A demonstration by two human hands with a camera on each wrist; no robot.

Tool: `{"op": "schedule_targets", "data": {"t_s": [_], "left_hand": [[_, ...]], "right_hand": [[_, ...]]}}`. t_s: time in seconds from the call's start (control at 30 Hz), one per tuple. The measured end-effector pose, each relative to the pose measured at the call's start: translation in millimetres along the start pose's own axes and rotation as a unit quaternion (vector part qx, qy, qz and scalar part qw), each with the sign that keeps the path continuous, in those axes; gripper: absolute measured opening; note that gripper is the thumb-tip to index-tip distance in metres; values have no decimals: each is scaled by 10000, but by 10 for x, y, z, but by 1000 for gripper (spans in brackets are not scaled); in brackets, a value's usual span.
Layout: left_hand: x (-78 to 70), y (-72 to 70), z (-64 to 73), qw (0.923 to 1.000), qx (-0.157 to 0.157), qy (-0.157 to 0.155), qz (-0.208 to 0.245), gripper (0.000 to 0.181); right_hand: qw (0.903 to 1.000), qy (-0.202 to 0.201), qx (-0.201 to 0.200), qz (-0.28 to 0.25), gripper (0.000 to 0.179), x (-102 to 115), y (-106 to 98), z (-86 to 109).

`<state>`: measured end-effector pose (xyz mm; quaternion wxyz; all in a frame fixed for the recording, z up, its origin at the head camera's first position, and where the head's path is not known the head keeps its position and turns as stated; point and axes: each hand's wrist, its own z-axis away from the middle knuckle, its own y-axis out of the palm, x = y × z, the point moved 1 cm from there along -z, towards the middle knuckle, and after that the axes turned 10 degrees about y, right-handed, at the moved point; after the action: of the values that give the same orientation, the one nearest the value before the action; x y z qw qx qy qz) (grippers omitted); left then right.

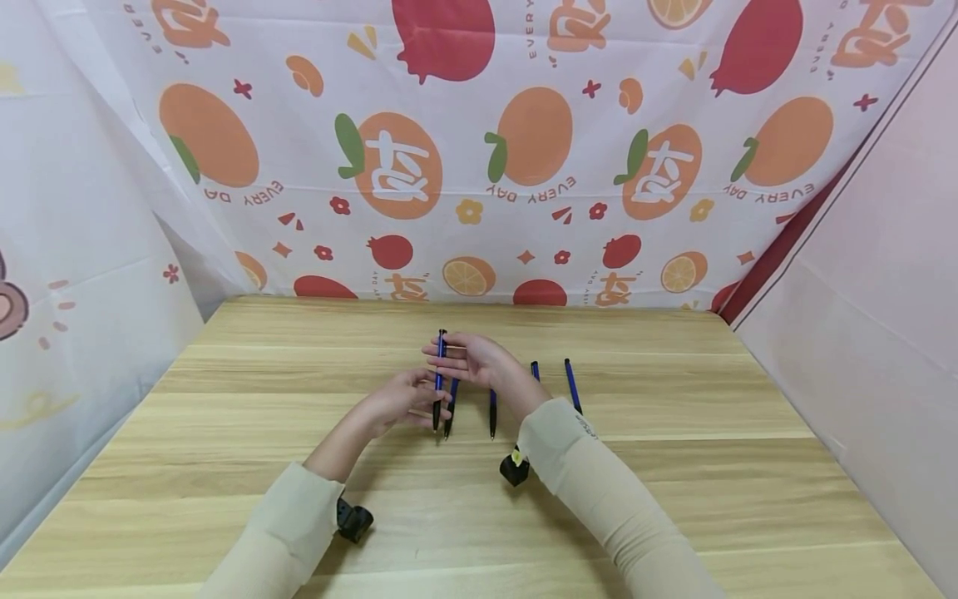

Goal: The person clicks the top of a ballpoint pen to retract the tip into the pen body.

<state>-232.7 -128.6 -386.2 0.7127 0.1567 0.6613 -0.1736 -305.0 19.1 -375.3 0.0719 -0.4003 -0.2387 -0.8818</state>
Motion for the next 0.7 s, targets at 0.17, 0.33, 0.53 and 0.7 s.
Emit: {"op": "schedule_targets", "data": {"t_s": [0.17,0.33,0.53,0.7], "left_hand": [[3,-5,2,10000,4,27,-15,34],[-4,-2,6,10000,-17,27,-69,34],[-3,18,-2,9998,-100,-8,-142,32],[-10,35,-14,9997,-177,-56,-164,31]], "right_hand": [[9999,-63,-18,147,42,2,-1,-46],[9997,-54,-121,190,43,-1,7,-80],[9991,-41,-345,242,46,-2,26,-107],[9984,-4,-531,169,46,-5,40,-122]]}}
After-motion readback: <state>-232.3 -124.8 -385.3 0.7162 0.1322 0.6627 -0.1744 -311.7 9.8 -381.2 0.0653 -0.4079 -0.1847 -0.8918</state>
